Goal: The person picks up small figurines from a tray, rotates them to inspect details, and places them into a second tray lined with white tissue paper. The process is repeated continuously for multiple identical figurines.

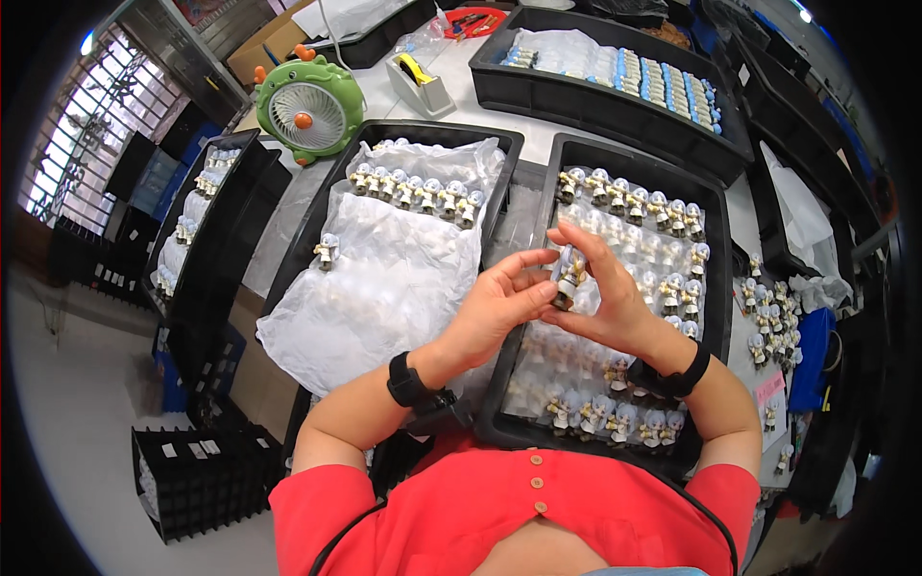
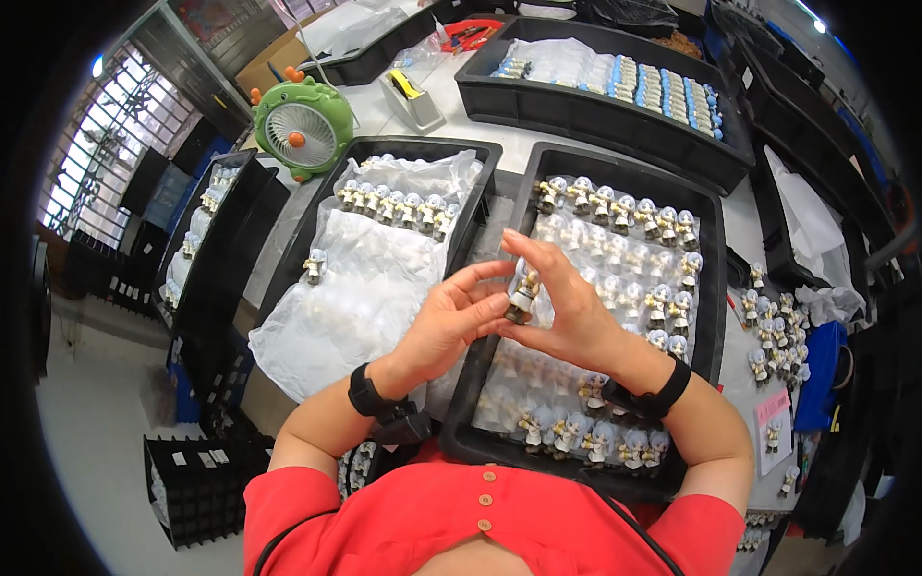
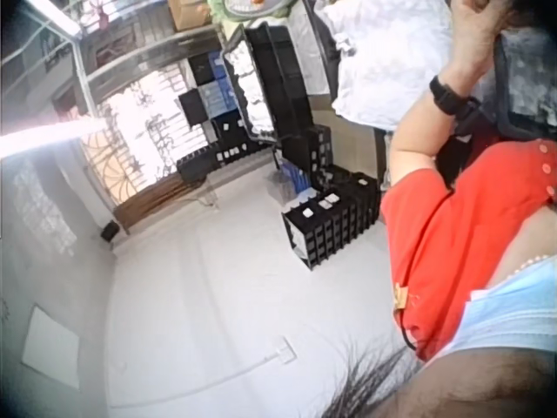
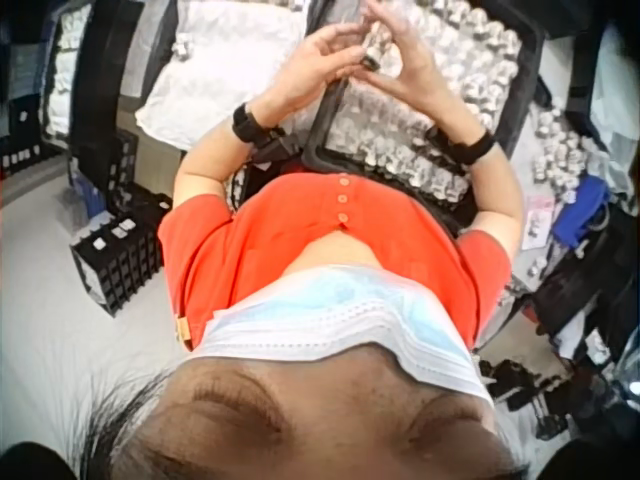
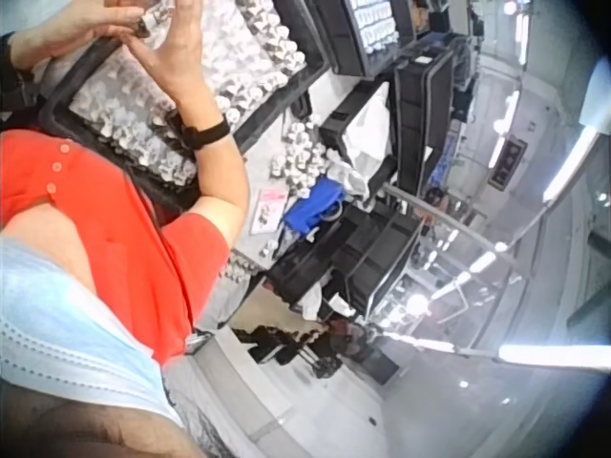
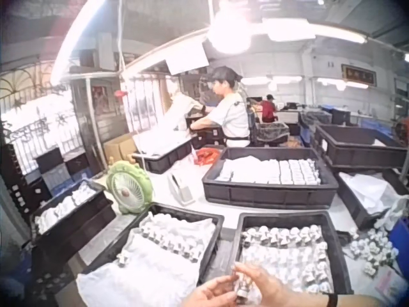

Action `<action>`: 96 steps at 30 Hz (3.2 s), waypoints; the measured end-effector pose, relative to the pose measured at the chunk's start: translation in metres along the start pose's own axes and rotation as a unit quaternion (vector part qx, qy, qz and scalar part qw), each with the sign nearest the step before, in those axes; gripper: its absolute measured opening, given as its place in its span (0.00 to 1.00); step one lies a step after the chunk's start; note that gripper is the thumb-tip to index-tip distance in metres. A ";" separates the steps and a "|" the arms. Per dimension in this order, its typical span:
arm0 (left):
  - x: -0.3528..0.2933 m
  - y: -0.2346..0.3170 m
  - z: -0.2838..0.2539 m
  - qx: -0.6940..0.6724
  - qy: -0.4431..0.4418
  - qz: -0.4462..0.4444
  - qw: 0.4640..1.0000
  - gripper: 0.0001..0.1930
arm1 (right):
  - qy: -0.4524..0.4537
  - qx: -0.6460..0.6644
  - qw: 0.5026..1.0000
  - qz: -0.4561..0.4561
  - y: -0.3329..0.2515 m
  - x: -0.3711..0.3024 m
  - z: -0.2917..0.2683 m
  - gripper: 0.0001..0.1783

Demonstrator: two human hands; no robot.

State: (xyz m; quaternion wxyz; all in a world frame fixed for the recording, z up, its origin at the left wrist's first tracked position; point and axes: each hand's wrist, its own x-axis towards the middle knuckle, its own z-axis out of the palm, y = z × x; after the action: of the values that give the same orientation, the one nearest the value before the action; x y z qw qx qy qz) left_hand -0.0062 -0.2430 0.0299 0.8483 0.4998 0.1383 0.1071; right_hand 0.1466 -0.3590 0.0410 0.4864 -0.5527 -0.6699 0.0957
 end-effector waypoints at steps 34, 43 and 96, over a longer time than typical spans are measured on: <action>0.001 -0.007 0.007 0.045 0.023 0.049 0.998 0.22 | -0.081 -0.057 0.990 -0.096 0.002 -0.003 0.010 0.47; -0.004 0.008 0.011 0.006 -0.007 0.073 0.997 0.27 | -0.004 -0.024 0.997 -0.074 0.000 -0.003 0.004 0.49; -0.006 0.006 0.011 0.052 -0.010 0.089 0.995 0.27 | 0.016 -0.054 0.994 -0.097 0.002 -0.001 0.002 0.48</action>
State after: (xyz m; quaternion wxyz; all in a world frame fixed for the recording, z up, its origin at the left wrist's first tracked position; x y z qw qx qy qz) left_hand -0.0079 -0.2514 0.0410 0.8096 0.5549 0.0900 0.1692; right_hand 0.1465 -0.3582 0.0378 0.4738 -0.5116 -0.7168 0.0027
